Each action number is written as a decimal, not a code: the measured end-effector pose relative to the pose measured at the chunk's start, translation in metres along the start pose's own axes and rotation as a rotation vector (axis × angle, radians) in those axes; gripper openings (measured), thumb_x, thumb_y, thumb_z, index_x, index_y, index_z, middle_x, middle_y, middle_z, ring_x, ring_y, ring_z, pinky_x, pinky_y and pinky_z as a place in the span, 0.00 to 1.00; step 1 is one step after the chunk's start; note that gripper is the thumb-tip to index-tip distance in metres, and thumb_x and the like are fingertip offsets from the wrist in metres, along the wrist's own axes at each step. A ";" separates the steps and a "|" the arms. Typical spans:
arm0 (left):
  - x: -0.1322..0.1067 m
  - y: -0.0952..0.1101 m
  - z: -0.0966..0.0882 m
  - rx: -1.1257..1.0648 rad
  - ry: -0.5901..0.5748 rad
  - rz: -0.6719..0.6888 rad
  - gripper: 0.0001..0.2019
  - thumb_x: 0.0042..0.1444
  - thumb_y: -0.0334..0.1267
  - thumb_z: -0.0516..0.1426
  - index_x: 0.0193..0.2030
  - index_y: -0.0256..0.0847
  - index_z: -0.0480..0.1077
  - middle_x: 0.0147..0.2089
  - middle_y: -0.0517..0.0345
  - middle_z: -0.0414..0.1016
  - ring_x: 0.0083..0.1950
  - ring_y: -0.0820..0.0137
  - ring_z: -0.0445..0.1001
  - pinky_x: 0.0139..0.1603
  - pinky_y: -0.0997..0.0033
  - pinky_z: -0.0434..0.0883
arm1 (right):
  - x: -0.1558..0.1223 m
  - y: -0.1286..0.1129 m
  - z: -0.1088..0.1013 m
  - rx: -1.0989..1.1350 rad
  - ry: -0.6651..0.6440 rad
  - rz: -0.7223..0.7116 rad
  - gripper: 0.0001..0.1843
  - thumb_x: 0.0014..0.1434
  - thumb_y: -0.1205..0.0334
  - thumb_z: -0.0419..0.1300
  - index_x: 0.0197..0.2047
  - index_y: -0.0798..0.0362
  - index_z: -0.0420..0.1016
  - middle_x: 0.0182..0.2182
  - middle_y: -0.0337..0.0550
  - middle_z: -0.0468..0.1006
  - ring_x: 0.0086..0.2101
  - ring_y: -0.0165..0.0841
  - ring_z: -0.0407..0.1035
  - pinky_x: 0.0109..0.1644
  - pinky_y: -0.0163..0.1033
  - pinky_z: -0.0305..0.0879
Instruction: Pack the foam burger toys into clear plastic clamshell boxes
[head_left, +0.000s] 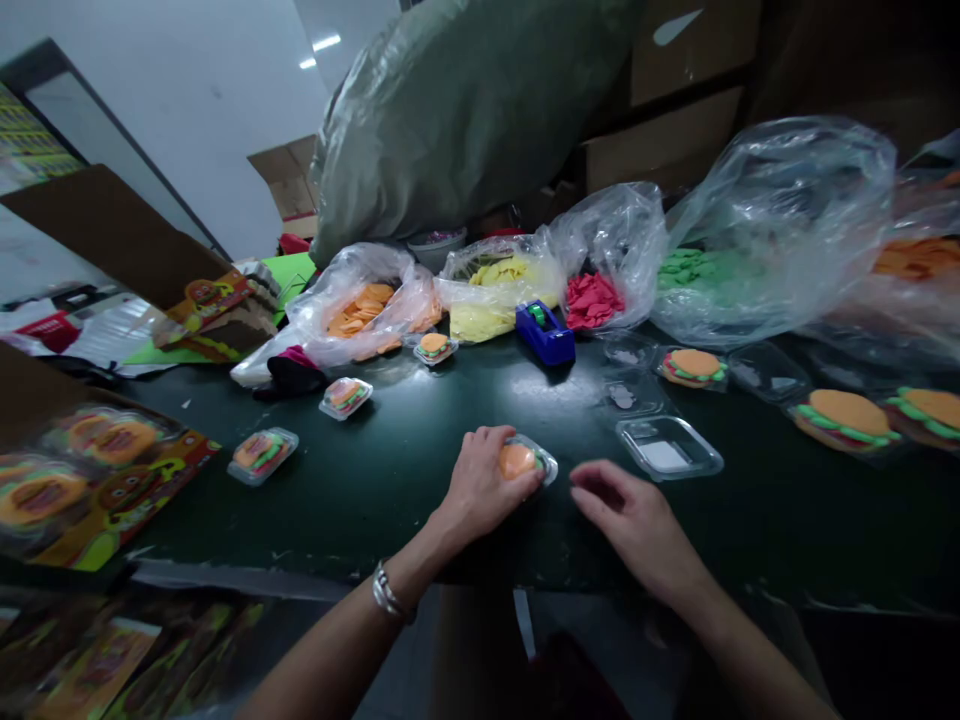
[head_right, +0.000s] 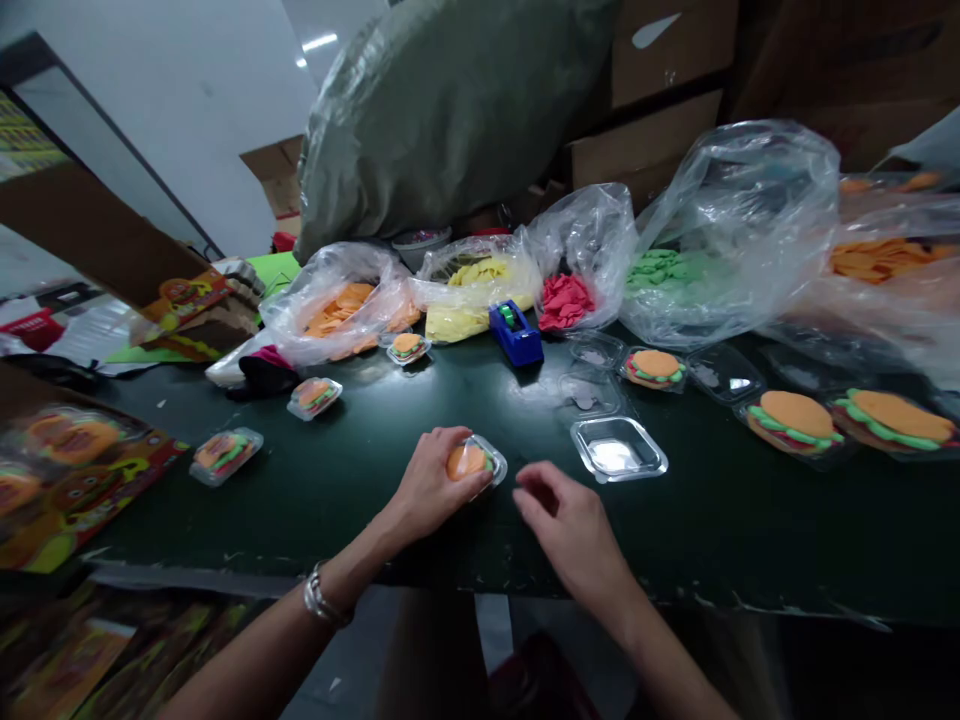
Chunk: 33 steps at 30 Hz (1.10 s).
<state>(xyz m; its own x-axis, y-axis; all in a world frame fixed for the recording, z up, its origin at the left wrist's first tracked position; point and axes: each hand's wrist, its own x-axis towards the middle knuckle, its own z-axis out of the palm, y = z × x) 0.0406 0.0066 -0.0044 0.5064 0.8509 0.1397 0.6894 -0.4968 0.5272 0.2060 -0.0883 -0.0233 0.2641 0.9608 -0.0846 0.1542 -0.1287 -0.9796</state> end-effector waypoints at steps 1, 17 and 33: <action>0.001 0.002 0.001 0.016 0.006 -0.008 0.23 0.50 0.46 0.61 0.51 0.36 0.67 0.48 0.48 0.71 0.49 0.58 0.66 0.53 0.57 0.65 | -0.013 0.001 0.004 -0.006 -0.021 0.014 0.12 0.53 0.53 0.60 0.36 0.53 0.73 0.28 0.40 0.75 0.31 0.34 0.70 0.36 0.39 0.67; -0.003 0.022 -0.010 -0.274 -0.060 -0.171 0.18 0.55 0.48 0.55 0.47 0.37 0.69 0.43 0.53 0.75 0.43 0.64 0.72 0.44 0.67 0.69 | -0.012 -0.003 0.038 0.347 -0.260 -0.086 0.14 0.55 0.53 0.58 0.26 0.55 0.71 0.20 0.36 0.72 0.20 0.26 0.64 0.26 0.33 0.61; 0.009 0.001 -0.010 -0.305 -0.148 -0.088 0.24 0.56 0.50 0.56 0.54 0.35 0.68 0.47 0.50 0.76 0.45 0.65 0.74 0.47 0.69 0.69 | -0.004 -0.007 0.057 0.169 -0.045 0.000 0.10 0.48 0.59 0.55 0.19 0.52 0.64 0.13 0.29 0.56 0.17 0.24 0.49 0.20 0.33 0.44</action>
<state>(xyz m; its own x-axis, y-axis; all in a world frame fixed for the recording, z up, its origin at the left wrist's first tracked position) 0.0411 0.0154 0.0061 0.5366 0.8434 -0.0288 0.5587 -0.3295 0.7611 0.1493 -0.0774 -0.0269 0.2211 0.9711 -0.0894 -0.0089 -0.0897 -0.9959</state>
